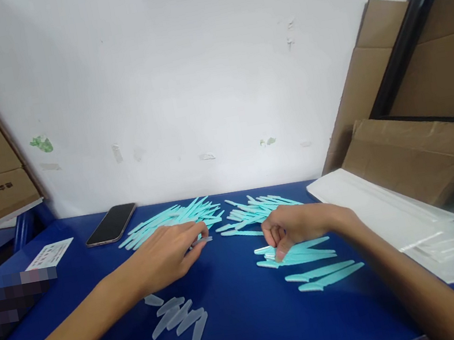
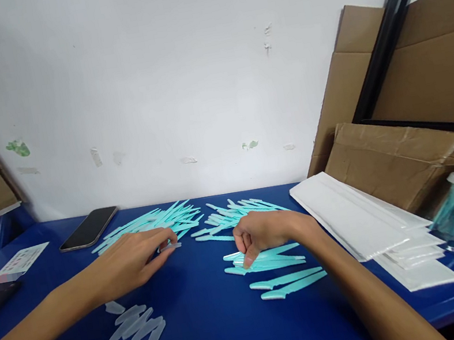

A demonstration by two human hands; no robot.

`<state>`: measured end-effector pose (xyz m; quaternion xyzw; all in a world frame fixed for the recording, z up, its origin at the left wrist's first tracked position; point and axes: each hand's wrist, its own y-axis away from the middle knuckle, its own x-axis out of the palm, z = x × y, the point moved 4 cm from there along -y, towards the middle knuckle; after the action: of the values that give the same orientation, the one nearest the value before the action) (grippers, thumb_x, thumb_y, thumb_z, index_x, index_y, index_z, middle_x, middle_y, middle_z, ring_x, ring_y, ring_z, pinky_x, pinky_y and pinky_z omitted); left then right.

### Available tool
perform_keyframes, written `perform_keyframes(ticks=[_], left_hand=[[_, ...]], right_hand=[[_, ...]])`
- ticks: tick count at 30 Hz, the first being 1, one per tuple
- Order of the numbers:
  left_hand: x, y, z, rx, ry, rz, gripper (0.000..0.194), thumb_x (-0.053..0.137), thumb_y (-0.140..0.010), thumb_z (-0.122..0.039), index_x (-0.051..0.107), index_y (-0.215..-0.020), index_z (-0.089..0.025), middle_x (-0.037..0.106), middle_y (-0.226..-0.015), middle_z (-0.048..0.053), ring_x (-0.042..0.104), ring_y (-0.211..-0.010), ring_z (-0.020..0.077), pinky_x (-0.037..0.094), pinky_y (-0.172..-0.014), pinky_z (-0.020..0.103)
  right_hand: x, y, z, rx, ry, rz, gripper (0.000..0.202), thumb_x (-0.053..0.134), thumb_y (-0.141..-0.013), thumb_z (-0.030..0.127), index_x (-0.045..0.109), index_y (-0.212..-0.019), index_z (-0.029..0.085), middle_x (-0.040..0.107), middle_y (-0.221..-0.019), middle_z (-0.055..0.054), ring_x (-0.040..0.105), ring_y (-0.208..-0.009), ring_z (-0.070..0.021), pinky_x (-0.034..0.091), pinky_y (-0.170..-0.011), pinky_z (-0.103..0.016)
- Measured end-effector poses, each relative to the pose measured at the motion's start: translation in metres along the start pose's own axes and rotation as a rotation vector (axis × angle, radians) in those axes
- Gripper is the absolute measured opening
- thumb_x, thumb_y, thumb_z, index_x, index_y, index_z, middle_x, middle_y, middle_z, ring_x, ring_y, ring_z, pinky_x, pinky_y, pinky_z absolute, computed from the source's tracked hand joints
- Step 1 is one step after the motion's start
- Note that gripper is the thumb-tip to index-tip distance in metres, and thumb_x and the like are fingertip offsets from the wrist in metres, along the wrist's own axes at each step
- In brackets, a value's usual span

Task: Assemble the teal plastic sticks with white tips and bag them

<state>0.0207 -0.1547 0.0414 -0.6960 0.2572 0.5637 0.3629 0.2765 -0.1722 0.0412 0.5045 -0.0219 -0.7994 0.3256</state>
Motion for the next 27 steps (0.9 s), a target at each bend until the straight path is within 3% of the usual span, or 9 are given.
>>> perform_keyframes(ticks=[10,14,21,27], left_hand=[[0.008,-0.001,0.003,0.029,-0.019,-0.014,0.023,0.037,-0.102,-0.033,0.057,-0.108,-0.025,0.067,-0.096,0.001,0.058,-0.067,0.0158,0.035,-0.062,0.029],[0.008,-0.001,0.002,0.041,-0.032,-0.017,0.023,0.037,-0.102,-0.032,0.058,-0.107,-0.025,0.068,-0.097,0.001,0.059,-0.068,0.0160,0.035,-0.063,0.029],[0.006,-0.001,0.000,0.049,-0.018,-0.047,0.025,0.037,-0.102,-0.033,0.060,-0.108,-0.025,0.069,-0.099,0.001,0.060,-0.070,0.0159,0.037,-0.064,0.029],[0.008,-0.002,0.001,0.047,-0.016,-0.091,0.028,0.036,-0.102,-0.033,0.061,-0.111,-0.024,0.068,-0.103,0.002,0.061,-0.071,0.0156,0.038,-0.065,0.029]], right_hand=[[0.000,-0.008,-0.006,-0.002,0.075,-0.021,0.043,0.075,-0.071,0.059,0.070,-0.092,0.022,0.069,-0.078,0.000,0.059,-0.068,-0.0148,0.034,-0.053,-0.023],[-0.003,-0.010,-0.009,-0.045,0.072,-0.026,0.050,0.072,-0.072,0.065,0.070,-0.095,0.021,0.069,-0.079,-0.001,0.059,-0.070,-0.0149,0.036,-0.055,-0.023],[-0.011,-0.005,0.003,-0.119,0.081,-0.143,0.035,0.060,-0.089,0.052,0.066,-0.098,0.019,0.069,-0.081,-0.003,0.062,-0.070,-0.0159,0.040,-0.060,-0.025],[-0.008,-0.008,0.015,-0.302,0.198,-0.293,0.027,0.046,-0.099,0.042,0.062,-0.103,0.021,0.069,-0.083,-0.002,0.062,-0.071,-0.0152,0.041,-0.068,-0.027]])
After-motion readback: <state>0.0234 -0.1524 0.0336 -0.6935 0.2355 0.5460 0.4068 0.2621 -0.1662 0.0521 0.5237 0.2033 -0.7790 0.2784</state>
